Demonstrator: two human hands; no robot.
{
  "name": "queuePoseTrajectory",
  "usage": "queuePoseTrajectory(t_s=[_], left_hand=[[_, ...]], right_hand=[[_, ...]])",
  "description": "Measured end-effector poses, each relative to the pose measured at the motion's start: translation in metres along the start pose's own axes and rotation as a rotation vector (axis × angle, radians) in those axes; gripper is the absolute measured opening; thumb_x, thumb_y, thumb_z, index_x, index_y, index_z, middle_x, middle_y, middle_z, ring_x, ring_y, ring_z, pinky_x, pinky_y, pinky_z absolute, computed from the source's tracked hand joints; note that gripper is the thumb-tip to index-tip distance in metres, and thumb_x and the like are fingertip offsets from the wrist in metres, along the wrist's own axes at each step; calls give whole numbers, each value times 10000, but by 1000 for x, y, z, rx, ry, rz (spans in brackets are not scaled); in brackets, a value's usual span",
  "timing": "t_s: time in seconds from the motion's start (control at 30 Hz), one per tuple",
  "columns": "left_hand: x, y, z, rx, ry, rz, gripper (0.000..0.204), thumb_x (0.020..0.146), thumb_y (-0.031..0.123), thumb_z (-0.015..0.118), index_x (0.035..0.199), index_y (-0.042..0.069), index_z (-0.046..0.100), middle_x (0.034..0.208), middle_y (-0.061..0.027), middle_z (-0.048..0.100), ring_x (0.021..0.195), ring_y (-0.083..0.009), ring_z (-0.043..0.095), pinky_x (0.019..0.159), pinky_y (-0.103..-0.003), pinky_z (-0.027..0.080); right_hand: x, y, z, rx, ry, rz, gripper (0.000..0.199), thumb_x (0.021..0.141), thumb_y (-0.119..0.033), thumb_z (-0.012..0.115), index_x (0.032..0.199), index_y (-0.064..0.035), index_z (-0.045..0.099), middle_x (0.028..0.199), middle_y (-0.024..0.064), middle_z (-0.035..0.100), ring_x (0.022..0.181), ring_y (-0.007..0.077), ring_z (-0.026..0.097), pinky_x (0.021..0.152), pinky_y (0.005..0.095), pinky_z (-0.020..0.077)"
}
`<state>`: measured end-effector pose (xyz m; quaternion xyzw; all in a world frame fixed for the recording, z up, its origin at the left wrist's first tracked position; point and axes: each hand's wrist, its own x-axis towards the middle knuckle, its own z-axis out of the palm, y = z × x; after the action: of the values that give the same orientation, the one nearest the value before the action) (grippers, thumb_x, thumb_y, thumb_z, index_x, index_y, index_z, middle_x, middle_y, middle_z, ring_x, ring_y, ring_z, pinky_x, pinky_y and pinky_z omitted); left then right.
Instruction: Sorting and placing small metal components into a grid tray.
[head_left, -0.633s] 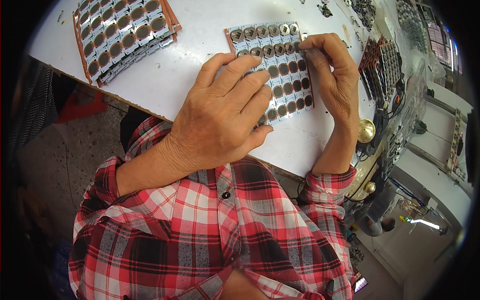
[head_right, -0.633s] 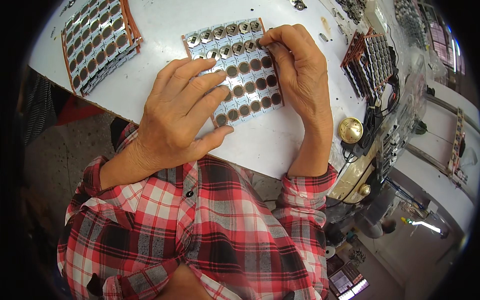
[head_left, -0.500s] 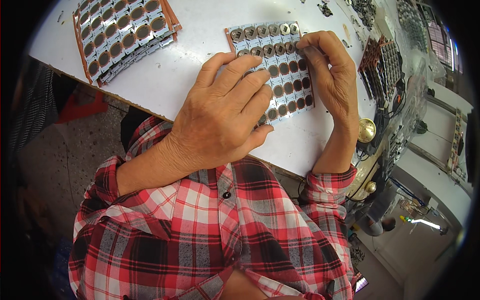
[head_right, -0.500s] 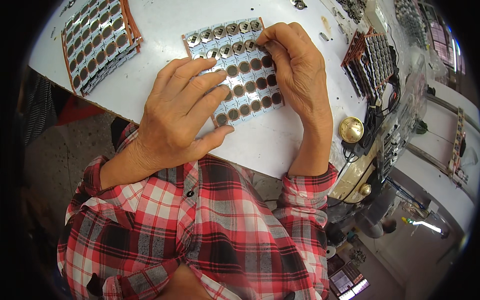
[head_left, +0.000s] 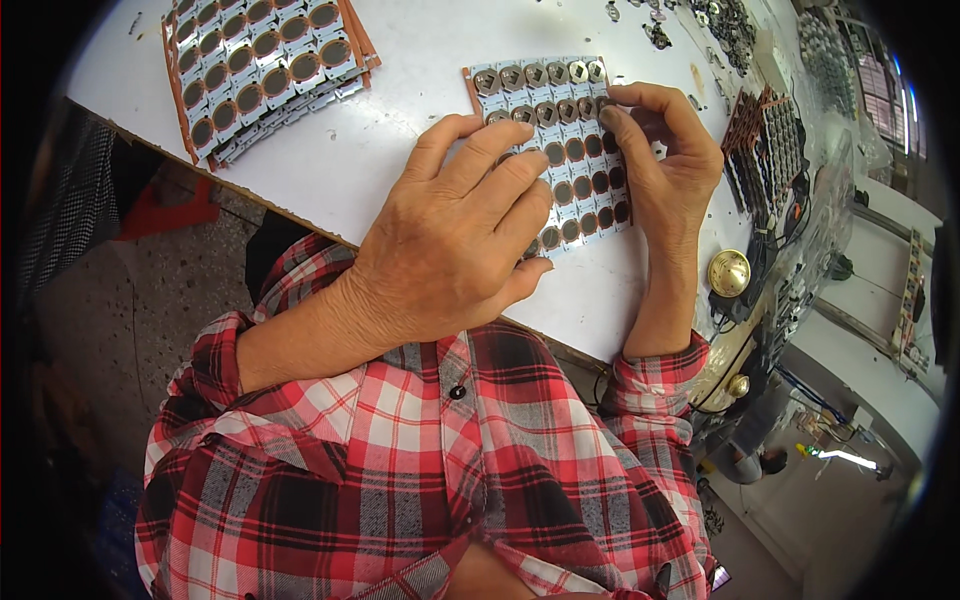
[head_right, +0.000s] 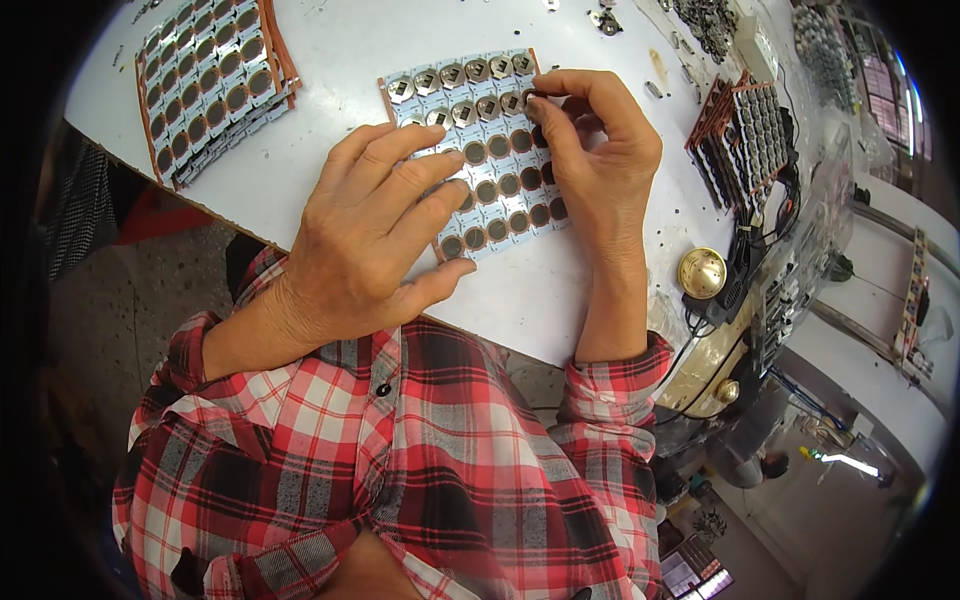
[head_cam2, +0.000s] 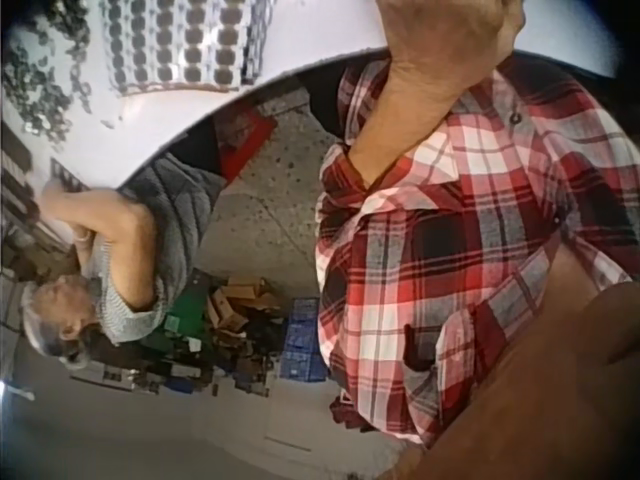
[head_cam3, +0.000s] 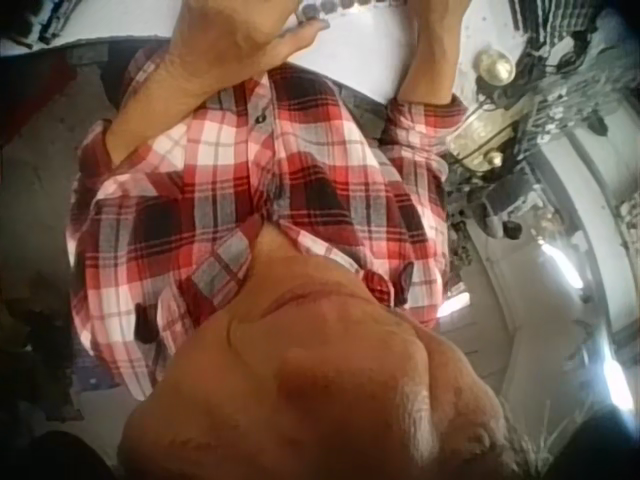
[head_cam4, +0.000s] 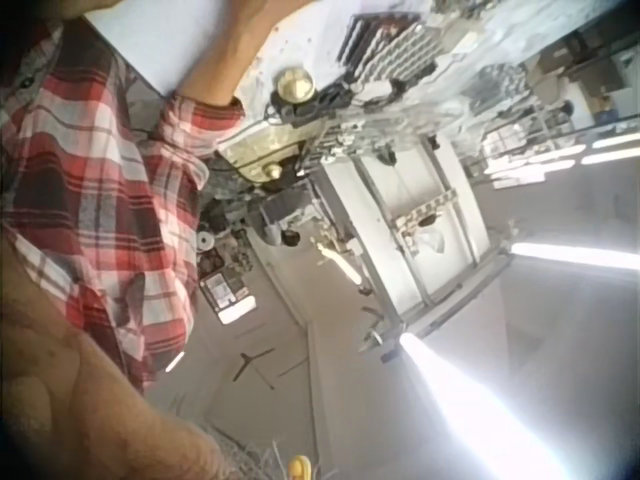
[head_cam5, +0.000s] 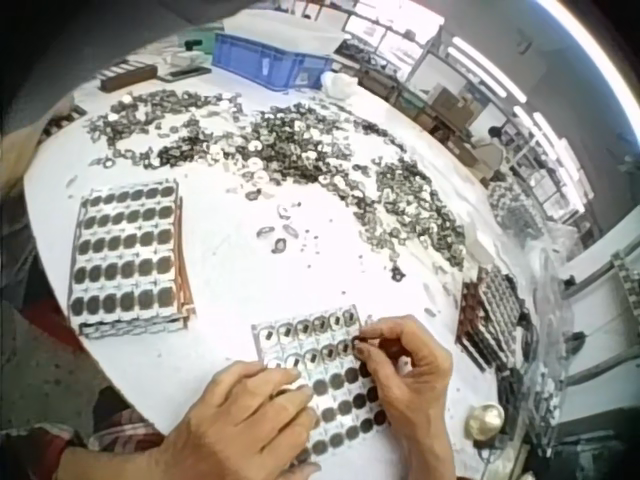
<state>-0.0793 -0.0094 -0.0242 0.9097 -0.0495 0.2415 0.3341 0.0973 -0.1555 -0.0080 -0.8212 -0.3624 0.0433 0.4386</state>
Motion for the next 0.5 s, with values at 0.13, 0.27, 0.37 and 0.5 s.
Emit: queuePoseTrajectory(t_s=[0.13, 0.27, 0.37, 0.5], left_hand=[[0, 0, 2, -2, 4, -1, 542, 612, 233, 877, 1060, -18, 703, 1194, -161, 664, 1249, -362, 581, 1052, -555, 451], [0, 1, 2, -11, 11, -6, 542, 606, 224, 881, 1055, -25, 706, 1192, -165, 665, 1250, -365, 580, 1045, -552, 456], [1, 2, 0, -13, 12, -20, 533, 608, 216, 881, 1048, -27, 707, 1192, -168, 664, 1246, -366, 580, 1038, -551, 460], [1, -1, 2, -11, 26, -20, 541, 616, 210, 878, 1066, -31, 700, 1190, -170, 661, 1242, -364, 580, 1035, -542, 465]], right_hand=[[-1, -2, 0, 93, 11, 50, 164, 880, 52, 738, 1032, -7, 744, 906, -11, 725, 771, 53, 620, 710, 209, 509], [0, -4, -3, 58, -9, 88, 156, 895, 11, 760, 1049, -14, 754, 879, -23, 723, 798, 40, 636, 749, 202, 501], [1, -5, -7, -53, -75, 23, 154, 907, 7, 744, 1058, -19, 756, 889, -23, 713, 787, 36, 627, 737, 203, 492], [0, 7, -2, 70, 55, 50, 173, 912, 20, 718, 1077, -16, 758, 906, -25, 694, 791, 25, 608, 709, 194, 481]])
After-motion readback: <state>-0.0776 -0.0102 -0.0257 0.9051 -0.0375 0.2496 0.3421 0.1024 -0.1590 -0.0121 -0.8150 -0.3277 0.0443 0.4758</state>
